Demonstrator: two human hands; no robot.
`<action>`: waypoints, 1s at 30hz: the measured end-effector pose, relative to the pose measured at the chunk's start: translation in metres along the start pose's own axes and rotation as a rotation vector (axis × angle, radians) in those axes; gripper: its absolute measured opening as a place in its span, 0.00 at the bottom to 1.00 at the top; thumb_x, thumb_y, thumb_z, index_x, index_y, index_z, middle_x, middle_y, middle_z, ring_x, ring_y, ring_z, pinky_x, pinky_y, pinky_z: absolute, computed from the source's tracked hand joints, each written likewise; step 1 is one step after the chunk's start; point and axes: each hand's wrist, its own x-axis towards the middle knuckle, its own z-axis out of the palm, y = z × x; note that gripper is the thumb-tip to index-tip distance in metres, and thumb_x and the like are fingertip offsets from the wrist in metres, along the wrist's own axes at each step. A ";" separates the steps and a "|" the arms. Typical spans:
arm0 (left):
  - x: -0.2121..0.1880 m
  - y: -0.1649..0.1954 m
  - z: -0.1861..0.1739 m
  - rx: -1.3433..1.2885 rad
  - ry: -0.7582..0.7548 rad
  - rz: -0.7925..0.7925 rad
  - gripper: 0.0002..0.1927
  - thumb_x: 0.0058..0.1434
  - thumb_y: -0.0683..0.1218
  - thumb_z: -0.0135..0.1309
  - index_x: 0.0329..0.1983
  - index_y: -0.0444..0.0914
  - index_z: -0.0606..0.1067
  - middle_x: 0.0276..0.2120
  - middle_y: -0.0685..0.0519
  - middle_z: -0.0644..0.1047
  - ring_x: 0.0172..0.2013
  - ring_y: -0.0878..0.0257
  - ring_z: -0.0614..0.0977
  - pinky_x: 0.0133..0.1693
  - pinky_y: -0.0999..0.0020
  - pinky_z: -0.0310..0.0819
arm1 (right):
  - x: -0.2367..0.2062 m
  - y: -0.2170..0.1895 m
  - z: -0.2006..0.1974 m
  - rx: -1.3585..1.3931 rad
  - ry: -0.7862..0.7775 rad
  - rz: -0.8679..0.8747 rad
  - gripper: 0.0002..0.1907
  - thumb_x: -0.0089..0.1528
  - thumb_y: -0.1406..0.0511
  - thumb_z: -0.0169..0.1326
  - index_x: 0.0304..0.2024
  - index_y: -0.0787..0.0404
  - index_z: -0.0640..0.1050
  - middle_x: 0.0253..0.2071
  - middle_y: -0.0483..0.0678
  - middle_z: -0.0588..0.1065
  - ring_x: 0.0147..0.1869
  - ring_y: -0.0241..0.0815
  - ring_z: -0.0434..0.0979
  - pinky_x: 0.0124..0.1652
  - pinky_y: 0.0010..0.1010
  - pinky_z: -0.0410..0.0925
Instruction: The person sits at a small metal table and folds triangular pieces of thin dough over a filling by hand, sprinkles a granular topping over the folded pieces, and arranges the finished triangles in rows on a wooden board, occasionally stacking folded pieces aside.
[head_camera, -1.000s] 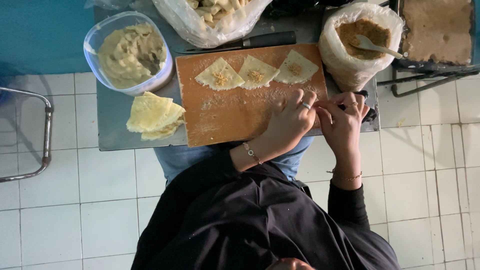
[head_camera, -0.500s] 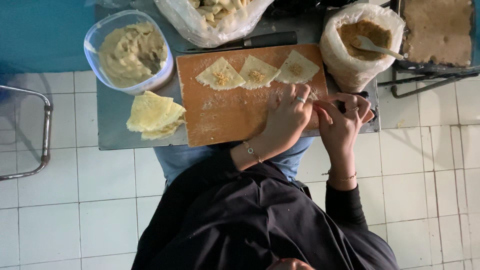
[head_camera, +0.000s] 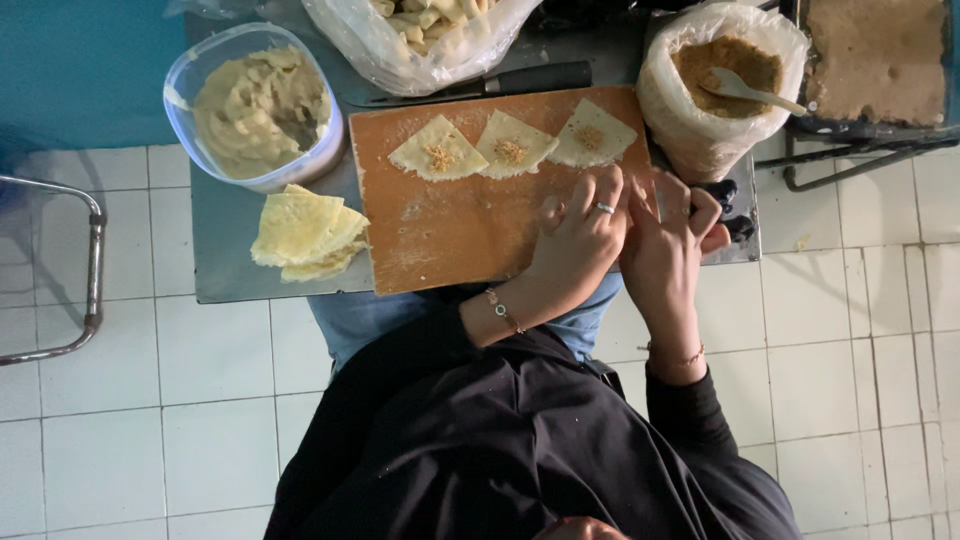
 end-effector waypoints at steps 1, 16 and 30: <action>-0.001 0.001 0.000 0.015 0.017 -0.005 0.11 0.63 0.48 0.55 0.46 0.44 0.81 0.63 0.54 0.70 0.61 0.58 0.69 0.57 0.53 0.56 | 0.002 0.000 -0.001 0.007 -0.014 0.009 0.23 0.61 0.72 0.59 0.60 0.60 0.81 0.67 0.54 0.71 0.66 0.59 0.61 0.63 0.43 0.62; 0.004 -0.078 -0.066 -0.273 -0.085 -0.218 0.25 0.63 0.50 0.60 0.63 0.40 0.73 0.63 0.46 0.65 0.55 0.48 0.70 0.43 0.43 0.63 | 0.031 0.007 0.001 0.088 0.020 -0.031 0.15 0.62 0.69 0.64 0.52 0.57 0.85 0.58 0.44 0.78 0.62 0.52 0.67 0.62 0.38 0.65; -0.040 -0.196 -0.112 -0.160 -0.022 -0.160 0.12 0.65 0.46 0.60 0.50 0.38 0.79 0.41 0.49 0.74 0.37 0.50 0.80 0.38 0.56 0.73 | 0.102 -0.056 -0.018 0.021 -0.563 -0.556 0.13 0.62 0.53 0.62 0.39 0.53 0.83 0.34 0.45 0.80 0.38 0.47 0.75 0.53 0.41 0.62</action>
